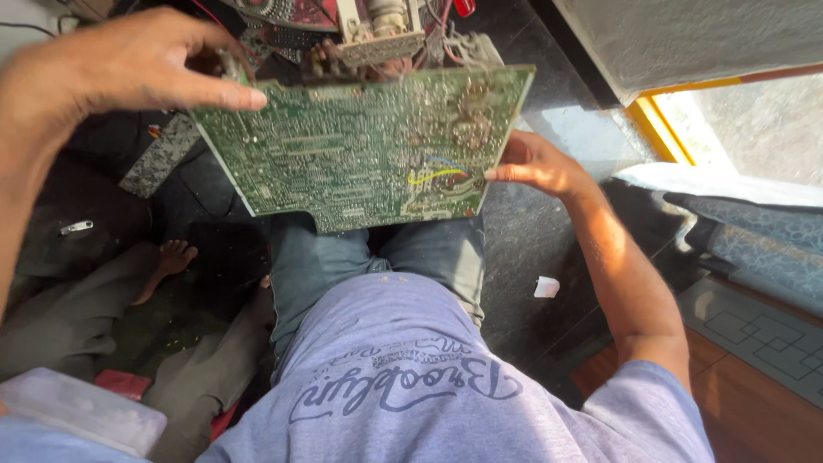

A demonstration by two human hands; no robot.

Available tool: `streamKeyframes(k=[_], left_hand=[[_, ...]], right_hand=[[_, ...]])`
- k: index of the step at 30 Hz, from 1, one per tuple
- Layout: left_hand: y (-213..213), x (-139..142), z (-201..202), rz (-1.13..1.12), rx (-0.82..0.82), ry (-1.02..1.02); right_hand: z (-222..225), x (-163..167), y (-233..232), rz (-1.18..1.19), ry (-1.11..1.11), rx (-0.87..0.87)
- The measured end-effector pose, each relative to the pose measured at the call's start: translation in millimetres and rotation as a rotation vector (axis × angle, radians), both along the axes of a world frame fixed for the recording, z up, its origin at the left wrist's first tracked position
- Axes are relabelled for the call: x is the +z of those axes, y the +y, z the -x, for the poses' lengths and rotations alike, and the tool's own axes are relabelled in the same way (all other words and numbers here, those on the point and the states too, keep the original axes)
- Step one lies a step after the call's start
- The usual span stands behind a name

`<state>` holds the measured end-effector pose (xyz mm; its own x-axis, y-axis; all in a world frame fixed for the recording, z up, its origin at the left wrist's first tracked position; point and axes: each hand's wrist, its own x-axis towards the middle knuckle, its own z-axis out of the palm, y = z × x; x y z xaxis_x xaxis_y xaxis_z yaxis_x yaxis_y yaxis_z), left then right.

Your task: The person solders wires to a green circuit board, then flips it over to inspect the components. They use pliers to adjust a wire and apply flux from a small container before resoldering connections.

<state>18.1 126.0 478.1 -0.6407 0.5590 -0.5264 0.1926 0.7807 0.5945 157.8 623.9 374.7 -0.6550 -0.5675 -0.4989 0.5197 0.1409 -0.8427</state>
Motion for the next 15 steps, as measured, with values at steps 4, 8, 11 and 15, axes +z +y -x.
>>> streamKeyframes(k=[4,8,11,15], left_hand=[[4.1,-23.6,28.7,0.331,-0.071,0.109],[16.6,-38.1,52.2,0.173,0.038,0.012],[34.3,-48.8,68.6,0.106,0.065,-0.113],[54.3,-63.5,78.2,-0.122,-0.180,0.062]], right_hand=[[5.6,-6.2,-2.9,-0.020,-0.064,-0.039],[10.9,-9.4,-5.6,-0.003,-0.065,-0.048],[19.4,-9.9,-8.0,0.049,-0.053,-0.059],[39.2,-10.2,-13.1,-0.002,-0.018,-0.018]])
